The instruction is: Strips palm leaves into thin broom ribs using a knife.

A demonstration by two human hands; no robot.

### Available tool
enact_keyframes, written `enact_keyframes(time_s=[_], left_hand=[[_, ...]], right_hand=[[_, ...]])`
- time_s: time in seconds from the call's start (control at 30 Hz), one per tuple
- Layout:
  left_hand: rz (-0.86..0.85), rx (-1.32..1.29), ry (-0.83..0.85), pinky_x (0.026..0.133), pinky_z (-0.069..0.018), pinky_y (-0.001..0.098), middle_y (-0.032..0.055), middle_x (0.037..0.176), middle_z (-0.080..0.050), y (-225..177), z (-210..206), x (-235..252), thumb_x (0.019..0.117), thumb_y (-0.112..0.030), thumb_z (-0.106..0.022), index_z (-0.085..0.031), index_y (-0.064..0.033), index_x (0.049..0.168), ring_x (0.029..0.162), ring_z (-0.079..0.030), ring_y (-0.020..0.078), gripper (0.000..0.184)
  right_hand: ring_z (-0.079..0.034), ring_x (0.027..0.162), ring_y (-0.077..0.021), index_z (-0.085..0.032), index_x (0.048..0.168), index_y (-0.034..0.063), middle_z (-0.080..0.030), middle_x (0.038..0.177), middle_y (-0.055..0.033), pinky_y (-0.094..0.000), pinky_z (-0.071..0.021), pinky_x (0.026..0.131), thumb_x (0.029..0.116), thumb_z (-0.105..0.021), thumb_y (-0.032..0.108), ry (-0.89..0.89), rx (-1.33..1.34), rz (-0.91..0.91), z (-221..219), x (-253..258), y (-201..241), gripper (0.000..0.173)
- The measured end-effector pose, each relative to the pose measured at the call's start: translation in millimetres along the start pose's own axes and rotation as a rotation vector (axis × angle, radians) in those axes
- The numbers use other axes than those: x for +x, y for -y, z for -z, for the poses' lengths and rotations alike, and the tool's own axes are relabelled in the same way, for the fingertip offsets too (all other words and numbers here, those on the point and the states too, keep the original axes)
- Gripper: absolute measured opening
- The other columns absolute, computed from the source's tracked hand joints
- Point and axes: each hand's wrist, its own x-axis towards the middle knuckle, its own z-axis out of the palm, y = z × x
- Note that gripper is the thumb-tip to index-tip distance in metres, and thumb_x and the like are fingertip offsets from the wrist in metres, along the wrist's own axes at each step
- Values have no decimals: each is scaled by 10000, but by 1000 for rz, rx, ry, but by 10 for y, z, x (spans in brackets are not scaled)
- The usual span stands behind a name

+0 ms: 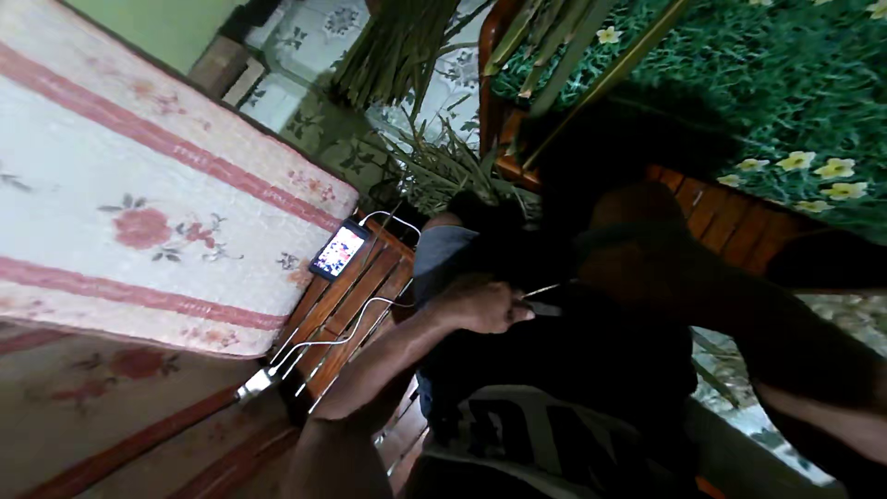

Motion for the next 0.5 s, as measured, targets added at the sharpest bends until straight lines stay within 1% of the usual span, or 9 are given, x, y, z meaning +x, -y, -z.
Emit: enact_keyframes(time_s=[0.03, 0.1, 0.17, 0.2, 0.27, 0.33, 0.4, 0.47, 0.5], left_hand=[[37, -32, -6, 894, -513, 600, 175, 995, -700, 14, -7, 56, 1065, -469, -483, -683, -59, 1144, 999, -672, 359, 463], [108, -158, -99, 922, -505, 599, 191, 1011, -694, 121, 6, 108, 1068, -449, -491, -685, -26, 1129, 1017, -665, 357, 469], [148, -315, -273, 903, -525, 569, 165, 976, -693, 285, 36, 94, 1057, -420, -525, -695, -18, 1104, 960, -671, 309, 439], [155, -406, -366, 842, -546, 508, 132, 910, -681, 366, 55, 66, 1052, -400, -542, -696, -15, 1071, 870, -663, 254, 415], [132, -657, -538, 618, -504, 279, 5, 727, -590, 500, 106, -7, 1055, -337, -560, -675, -30, 1018, 629, -558, 81, 329], [29, -991, -692, 509, -445, 181, -42, 642, -553, 584, 137, -66, 1062, -235, -531, -653, -30, 1019, 526, -501, 23, 243], [-122, -1253, -800, 479, -444, 167, -48, 612, -553, 617, 119, -35, 1077, -228, -468, -631, -58, 1032, 489, -498, 20, 240], [-234, -1368, -880, 471, -468, 184, -41, 598, -563, 589, 76, 66, 1075, -269, -462, -625, -77, 1033, 472, -515, 34, 255], [-270, -1386, -904, 478, -478, 198, -38, 589, -564, 552, 52, 123, 1070, -286, -476, -627, -82, 1025, 473, -526, 44, 258]], right_hand=[[-666, 936, -439, -732, 1058, 100, -697, 963, -190, -646, -505, 794, 1002, -589, 190, -74, -68, 69, 82, 24, 40, 179], [-693, 846, -359, -759, 1018, 119, -708, 896, -123, -567, -546, 705, 995, -576, 227, -474, -136, 350, 218, 23, 96, 213], [-694, 942, -251, -761, 1033, 89, -729, 1008, -97, -412, -565, 807, 1012, -509, 232, -826, 6, 554, 351, 39, 187, 291], [-674, 973, -202, -753, 1042, 64, -722, 1027, -97, -345, -553, 859, 1027, -500, 215, -920, 136, 589, 381, 22, 237, 295], [-668, 910, -115, -723, 1018, 45, -712, 971, -81, -256, -555, 827, 1036, -512, 203, -1011, 301, 526, 342, 70, 294, 264], [-696, 857, -176, -732, 1065, 28, -720, 969, -113, -329, -588, 788, 1020, -538, 212, -914, 349, 337, 173, 316, 284, 272], [-696, 977, -281, -691, 1198, -6, -708, 1085, -177, -465, -567, 889, 1048, -520, 232, -631, 525, 225, -92, 664, 237, 330], [-694, 1036, -225, -641, 1287, 4, -711, 1148, -154, -430, -548, 954, 1091, -438, 266, -334, 760, 200, -262, 928, 232, 385], [-700, 998, -173, -631, 1289, 0, -717, 1123, -128, -374, -565, 932, 1102, -407, 262, -250, 855, 201, -313, 1011, 249, 392]])
